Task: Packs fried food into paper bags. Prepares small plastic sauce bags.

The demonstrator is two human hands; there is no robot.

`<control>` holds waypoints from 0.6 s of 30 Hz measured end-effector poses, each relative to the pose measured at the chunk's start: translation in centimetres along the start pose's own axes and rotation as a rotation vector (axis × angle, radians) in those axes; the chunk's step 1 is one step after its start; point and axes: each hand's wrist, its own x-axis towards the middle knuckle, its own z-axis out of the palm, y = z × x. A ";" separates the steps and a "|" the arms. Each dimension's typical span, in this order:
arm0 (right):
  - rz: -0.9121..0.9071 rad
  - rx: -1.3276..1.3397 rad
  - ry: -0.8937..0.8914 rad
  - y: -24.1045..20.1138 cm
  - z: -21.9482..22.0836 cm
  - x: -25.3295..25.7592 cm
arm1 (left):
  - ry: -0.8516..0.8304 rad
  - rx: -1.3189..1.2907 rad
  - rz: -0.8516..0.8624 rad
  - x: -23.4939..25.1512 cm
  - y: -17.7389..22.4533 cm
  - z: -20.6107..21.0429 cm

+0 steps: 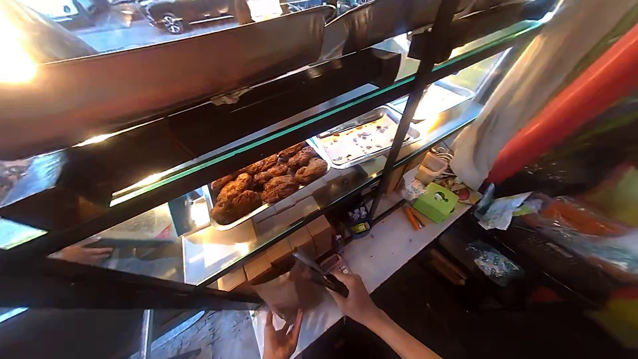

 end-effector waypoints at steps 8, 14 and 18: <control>0.127 -0.160 0.258 7.0 -9.3 -7.4 | -0.140 0.344 0.029 -6.6 -7.0 2.7; 0.260 -0.136 0.422 9.7 -16.1 -6.7 | -0.709 1.351 0.931 -5.0 -14.3 20.5; 0.242 -0.166 0.306 12.7 -20.3 -5.1 | -0.541 2.226 1.290 0.9 -15.7 30.4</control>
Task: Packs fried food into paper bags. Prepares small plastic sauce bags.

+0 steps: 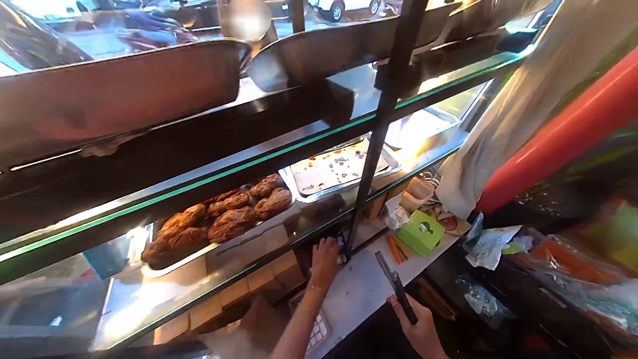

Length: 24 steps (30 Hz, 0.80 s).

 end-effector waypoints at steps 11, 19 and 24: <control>-0.038 -0.010 -0.318 8.7 -10.5 11.0 | -0.209 0.461 -0.286 4.1 3.6 2.1; -0.098 0.011 -0.466 11.0 -13.0 14.9 | -0.270 0.489 -0.209 4.8 3.2 1.5; -0.056 0.091 -0.390 11.4 -13.2 14.9 | -0.165 0.568 -0.096 4.5 2.2 2.0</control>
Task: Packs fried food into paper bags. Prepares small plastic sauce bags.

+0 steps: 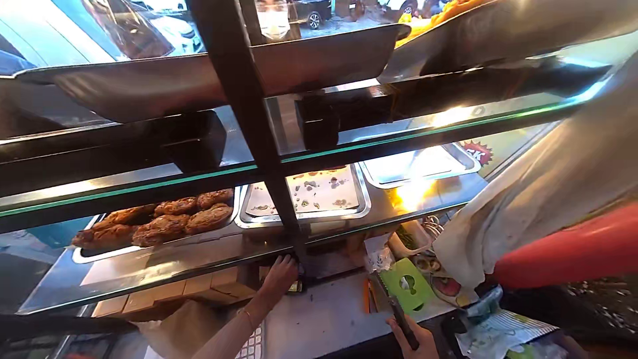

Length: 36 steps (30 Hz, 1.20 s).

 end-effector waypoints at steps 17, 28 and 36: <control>0.022 0.097 0.009 0.9 0.0 0.2 | -0.052 -0.409 -0.439 -0.8 -1.8 -1.1; -0.026 0.144 0.203 1.3 1.6 2.1 | 0.145 -0.714 -0.549 -1.3 -1.8 -0.8; -0.006 0.189 0.243 1.0 2.0 2.9 | 0.671 -1.086 -0.878 -2.5 -1.0 0.3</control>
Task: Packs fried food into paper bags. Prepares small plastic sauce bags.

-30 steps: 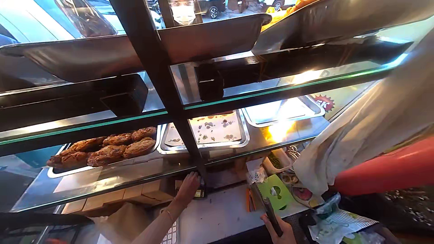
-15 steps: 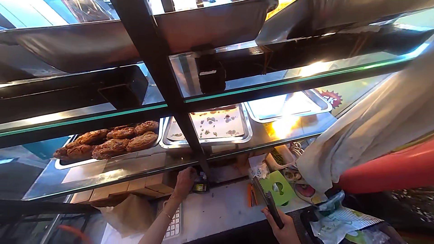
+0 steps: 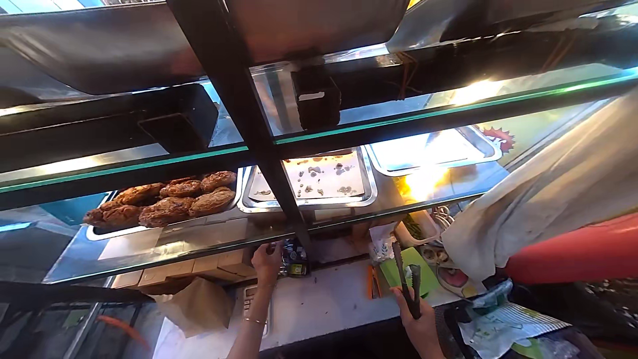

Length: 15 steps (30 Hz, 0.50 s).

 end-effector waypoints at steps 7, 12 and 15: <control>-0.198 0.098 -0.225 -7.5 -0.3 -0.3 | -0.005 -0.584 -0.209 -9.1 4.2 -4.1; -0.102 0.406 -0.516 -15.5 2.2 1.8 | -0.326 -0.544 0.097 -17.1 9.7 -6.6; -0.051 0.337 -0.614 -18.4 2.2 3.2 | -0.272 -0.473 0.205 -18.2 11.8 -7.1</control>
